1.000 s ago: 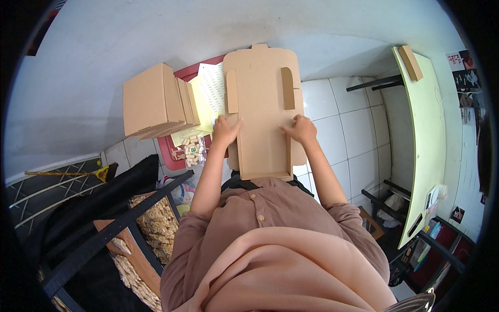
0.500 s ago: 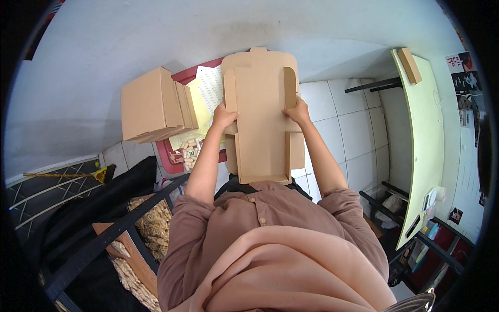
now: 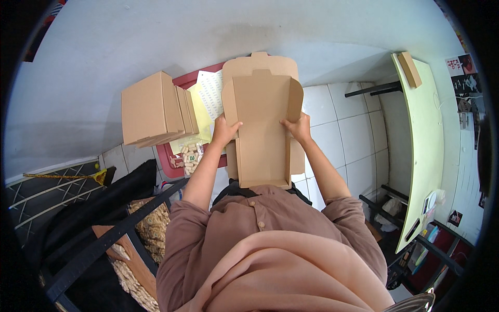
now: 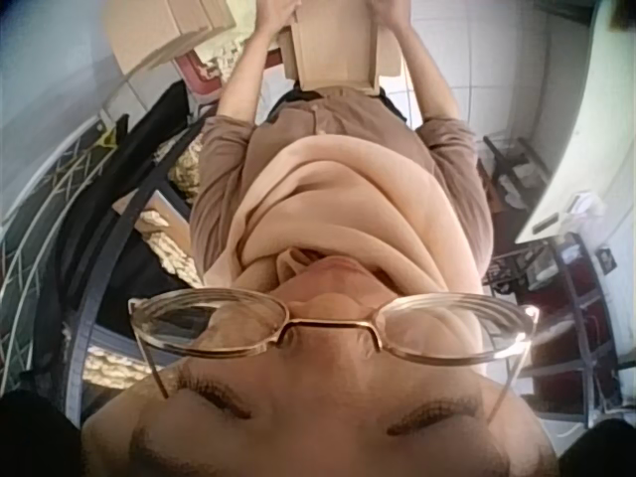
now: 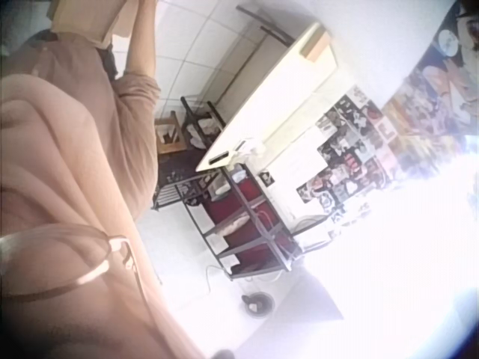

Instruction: The person picks up a cardboard sheet from a stack, folds the sides and flaps to assemble a small box, and places a small plastic bag of snacks inside it.

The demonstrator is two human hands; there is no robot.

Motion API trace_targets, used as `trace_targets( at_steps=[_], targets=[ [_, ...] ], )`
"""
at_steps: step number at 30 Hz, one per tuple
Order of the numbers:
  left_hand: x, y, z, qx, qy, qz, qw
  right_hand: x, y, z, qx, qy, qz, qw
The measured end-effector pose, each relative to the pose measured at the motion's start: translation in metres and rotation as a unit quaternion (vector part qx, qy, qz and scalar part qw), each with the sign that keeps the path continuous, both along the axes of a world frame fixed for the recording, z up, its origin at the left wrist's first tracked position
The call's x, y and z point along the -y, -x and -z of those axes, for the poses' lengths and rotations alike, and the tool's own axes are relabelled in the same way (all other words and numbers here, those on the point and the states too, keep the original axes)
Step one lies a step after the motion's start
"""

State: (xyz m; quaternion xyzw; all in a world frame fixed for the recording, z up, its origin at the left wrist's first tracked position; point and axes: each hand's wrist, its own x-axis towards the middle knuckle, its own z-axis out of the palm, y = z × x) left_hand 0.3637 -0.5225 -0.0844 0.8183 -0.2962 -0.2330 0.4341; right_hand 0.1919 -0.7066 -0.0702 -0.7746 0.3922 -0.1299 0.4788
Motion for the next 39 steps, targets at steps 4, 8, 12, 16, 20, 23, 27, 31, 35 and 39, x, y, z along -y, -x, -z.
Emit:
trace_targets(
  at_steps=[4, 8, 12, 16, 20, 23, 27, 31, 35, 39],
  targets=[
    [0.000, 0.007, 0.004, -0.019, 0.035, -0.011, 0.999, 0.002, 0.007, 0.019, 0.058, 0.056, 0.017, 0.997],
    [-0.009, -0.004, 0.014, -0.060, 0.042, 0.020, 0.997, 0.007, 0.009, 0.015, 0.060, -0.047, -0.011, 0.997],
    [-0.015, -0.013, 0.011, -0.084, 0.027, 0.069, 0.994, 0.023, 0.019, 0.020, 0.062, -0.074, -0.057, 0.994],
    [-0.028, -0.019, 0.023, -0.011, 0.025, 0.108, 0.994, 0.024, 0.024, 0.030, 0.101, -0.126, -0.093, 0.983],
    [-0.019, -0.019, 0.006, -0.140, 0.018, 0.180, 0.973, 0.038, 0.036, 0.043, 0.081, -0.218, -0.168, 0.958],
    [-0.027, -0.020, 0.013, -0.199, 0.038, 0.174, 0.964, 0.037, 0.035, 0.037, 0.053, -0.233, -0.183, 0.954],
    [-0.029, -0.023, 0.024, -0.182, 0.096, 0.218, 0.954, 0.044, 0.040, 0.035, 0.064, -0.203, -0.248, 0.945],
    [-0.038, -0.018, 0.037, -0.179, 0.105, 0.201, 0.957, 0.035, 0.048, 0.026, 0.066, -0.134, -0.271, 0.951],
    [-0.034, -0.003, 0.009, -0.065, 0.147, 0.186, 0.969, 0.023, 0.051, -0.008, 0.149, -0.144, -0.207, 0.956],
    [-0.031, 0.008, -0.024, -0.331, 0.264, 0.019, 0.906, 0.018, 0.056, -0.035, 0.177, -0.162, -0.184, 0.953]
  ],
)
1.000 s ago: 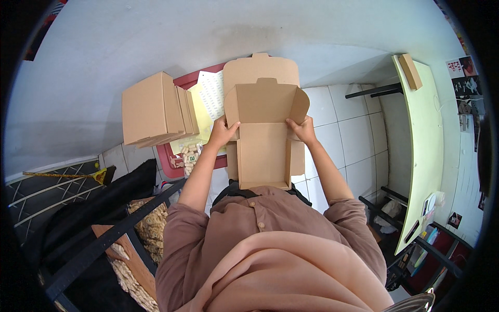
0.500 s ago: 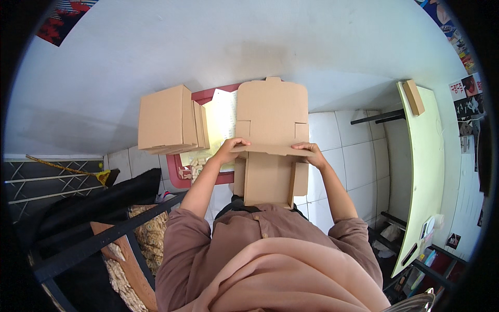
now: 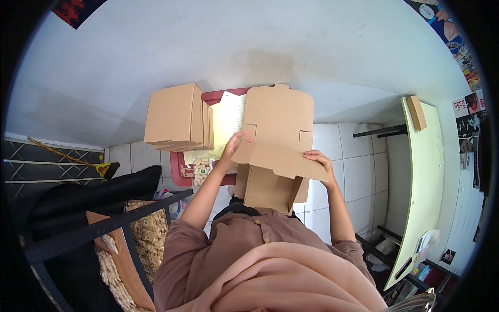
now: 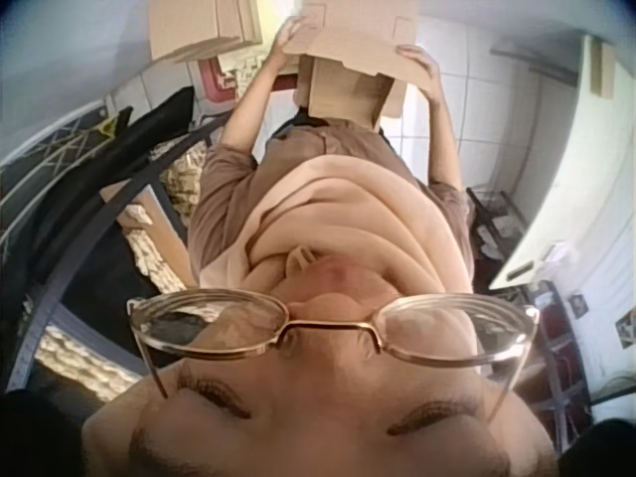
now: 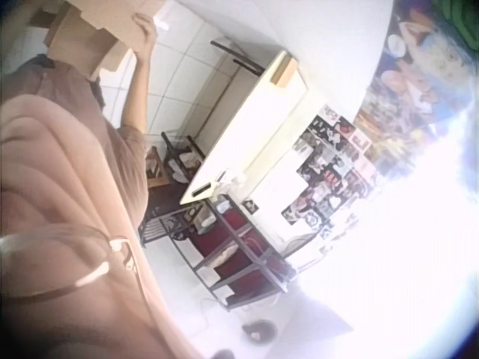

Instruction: The person picks up a cardboard sheet from a stack, folds the sides and flaps to assemble a small box, and places a small plastic bag of snacks inside it.

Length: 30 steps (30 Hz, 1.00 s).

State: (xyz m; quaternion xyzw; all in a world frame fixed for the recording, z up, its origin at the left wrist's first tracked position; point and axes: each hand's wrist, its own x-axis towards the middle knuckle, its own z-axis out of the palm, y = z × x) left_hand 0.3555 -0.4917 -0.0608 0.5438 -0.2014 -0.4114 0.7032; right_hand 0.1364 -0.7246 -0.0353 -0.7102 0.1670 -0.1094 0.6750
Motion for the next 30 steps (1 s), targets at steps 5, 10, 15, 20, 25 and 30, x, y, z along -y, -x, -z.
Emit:
trace_targets(
  at_steps=[5, 10, 15, 20, 25, 30],
  targets=[
    [-0.008, -0.036, -0.014, -0.148, -0.084, 0.146, 0.975, -0.010, 0.008, -0.014, -0.021, -0.013, 0.014, 1.000],
    [0.030, -0.038, -0.071, 0.175, -0.282, 0.399, 0.855, -0.022, 0.010, -0.034, -0.013, 0.028, 0.012, 0.999],
    [0.064, -0.005, -0.088, 0.340, -0.308, 0.437, 0.774, -0.026, 0.013, -0.049, -0.027, 0.100, -0.005, 0.995],
    [0.059, 0.007, -0.076, 0.386, -0.287, 0.386, 0.787, -0.034, 0.022, -0.058, -0.013, 0.256, 0.001, 0.967],
    [0.056, 0.012, -0.084, 0.405, -0.293, 0.369, 0.784, -0.003, 0.037, -0.037, -0.092, 0.132, 0.048, 0.986],
    [0.053, 0.017, -0.086, 0.433, -0.282, 0.338, 0.787, -0.013, -0.008, -0.060, -0.142, 0.191, -0.012, 0.971]
  ],
)
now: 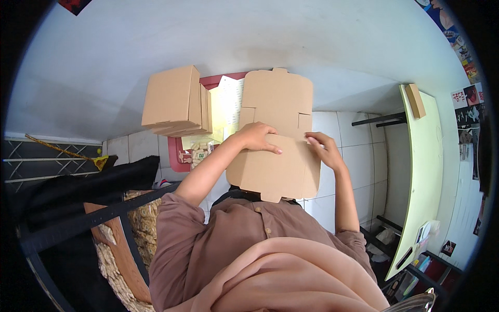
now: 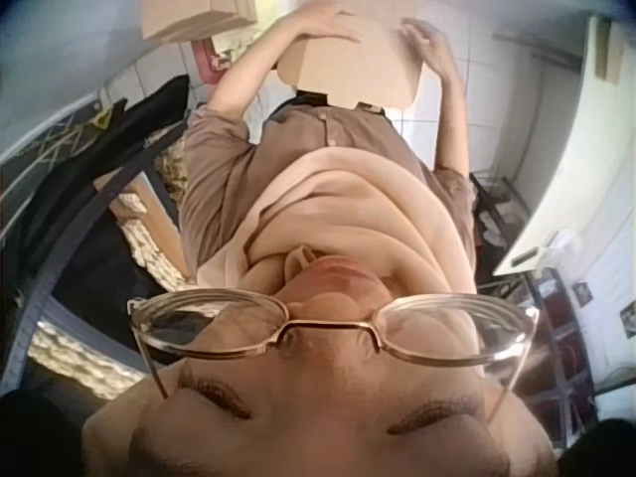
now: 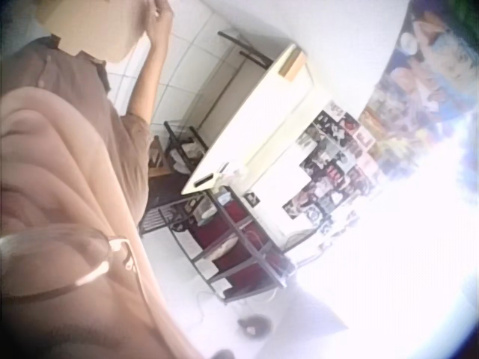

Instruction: The person picks up a cardboard sheet from a stack, folds the sides and flaps to assemble a small box, and places a small plastic bag of snacks inside it.

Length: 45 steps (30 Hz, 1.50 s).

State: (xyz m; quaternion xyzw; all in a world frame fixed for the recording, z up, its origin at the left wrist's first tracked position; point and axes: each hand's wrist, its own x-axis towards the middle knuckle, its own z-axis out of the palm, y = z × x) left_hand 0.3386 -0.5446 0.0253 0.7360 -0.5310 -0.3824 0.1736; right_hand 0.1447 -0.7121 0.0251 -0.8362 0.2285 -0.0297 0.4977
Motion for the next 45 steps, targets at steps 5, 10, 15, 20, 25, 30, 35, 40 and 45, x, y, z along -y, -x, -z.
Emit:
trace_targets(
  at_steps=[5, 10, 15, 20, 25, 30, 35, 40, 45],
  targets=[
    [0.000, 0.002, 0.004, -0.005, 0.007, -0.022, 1.000, -0.010, -0.038, -0.006, -0.158, 0.038, -0.131, 0.978],
    [0.000, 0.003, 0.002, 0.028, 0.015, -0.013, 0.999, -0.005, -0.041, 0.014, -0.108, -0.044, -0.130, 0.985],
    [0.006, 0.001, 0.016, 0.007, 0.000, -0.052, 0.999, -0.003, -0.044, 0.020, -0.107, -0.074, -0.121, 0.984],
    [0.010, 0.003, 0.016, 0.027, -0.006, -0.057, 0.998, 0.003, -0.048, 0.025, -0.121, -0.066, -0.139, 0.981],
    [0.012, 0.002, 0.021, 0.027, 0.008, -0.058, 0.998, 0.009, -0.050, 0.038, -0.109, -0.045, -0.151, 0.982],
    [0.010, 0.000, 0.024, 0.023, 0.014, -0.064, 0.998, -0.004, -0.061, 0.027, -0.128, -0.067, -0.159, 0.977],
    [0.016, -0.003, 0.031, 0.009, 0.015, -0.075, 0.997, 0.000, -0.059, 0.038, -0.114, -0.012, -0.143, 0.983],
    [-0.017, -0.037, 0.070, 0.001, 0.179, -0.235, 0.955, 0.000, -0.041, 0.037, -0.014, 0.121, -0.021, 0.992],
    [-0.088, -0.051, 0.092, -0.120, 0.314, -0.446, 0.829, 0.026, 0.032, 0.071, 0.123, -0.179, 0.144, 0.965]
  ],
)
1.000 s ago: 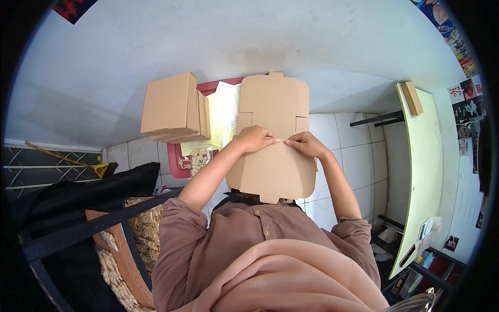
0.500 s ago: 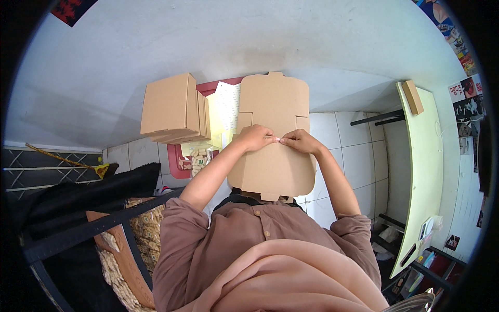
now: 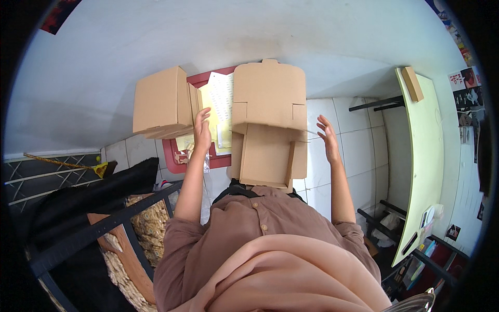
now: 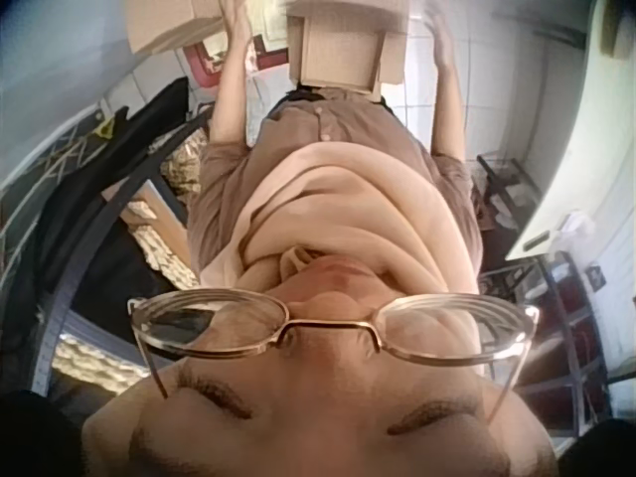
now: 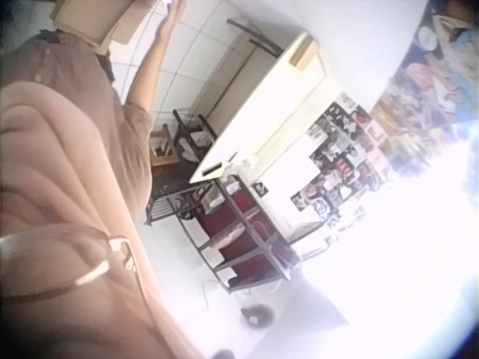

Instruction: The person picks up a cardboard sheet from a stack, folds the sides and flaps to assemble a small box, and places a small plastic bag of snacks inside it.

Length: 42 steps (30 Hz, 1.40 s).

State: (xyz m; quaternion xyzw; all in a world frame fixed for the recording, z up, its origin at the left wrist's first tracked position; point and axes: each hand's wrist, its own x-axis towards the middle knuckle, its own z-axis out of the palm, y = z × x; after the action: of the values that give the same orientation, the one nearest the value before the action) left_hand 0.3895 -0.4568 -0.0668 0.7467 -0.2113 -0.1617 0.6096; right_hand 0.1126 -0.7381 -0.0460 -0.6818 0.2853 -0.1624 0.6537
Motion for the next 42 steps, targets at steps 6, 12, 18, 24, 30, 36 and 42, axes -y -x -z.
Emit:
trace_targets(
  at_steps=[6, 12, 18, 24, 30, 36, 42],
  targets=[
    [0.000, 0.034, 0.011, 0.096, -0.137, 0.102, 0.981, -0.017, 0.001, 0.020, -0.107, 0.124, 0.008, 0.986],
    [0.061, 0.014, 0.008, -0.074, -0.235, 0.103, 0.964, 0.007, -0.058, 0.039, -0.239, 0.186, 0.045, 0.952],
    [0.081, 0.007, 0.029, -0.035, -0.289, 0.108, 0.951, 0.004, -0.085, 0.045, -0.309, 0.276, 0.103, 0.904],
    [0.081, 0.002, 0.036, 0.029, -0.365, 0.129, 0.921, -0.003, -0.091, 0.038, -0.328, 0.309, 0.111, 0.886],
    [0.054, 0.025, 0.017, 0.150, -0.219, -0.086, 0.960, -0.021, -0.068, 0.029, -0.205, 0.389, 0.213, 0.872],
    [0.017, 0.088, 0.027, -0.027, -0.156, -0.126, 0.979, -0.087, -0.016, 0.037, -0.193, 0.113, 0.299, 0.928],
    [0.033, 0.098, 0.043, -0.009, -0.145, -0.026, 0.989, -0.096, -0.034, 0.041, -0.157, 0.057, 0.314, 0.935]
  ],
)
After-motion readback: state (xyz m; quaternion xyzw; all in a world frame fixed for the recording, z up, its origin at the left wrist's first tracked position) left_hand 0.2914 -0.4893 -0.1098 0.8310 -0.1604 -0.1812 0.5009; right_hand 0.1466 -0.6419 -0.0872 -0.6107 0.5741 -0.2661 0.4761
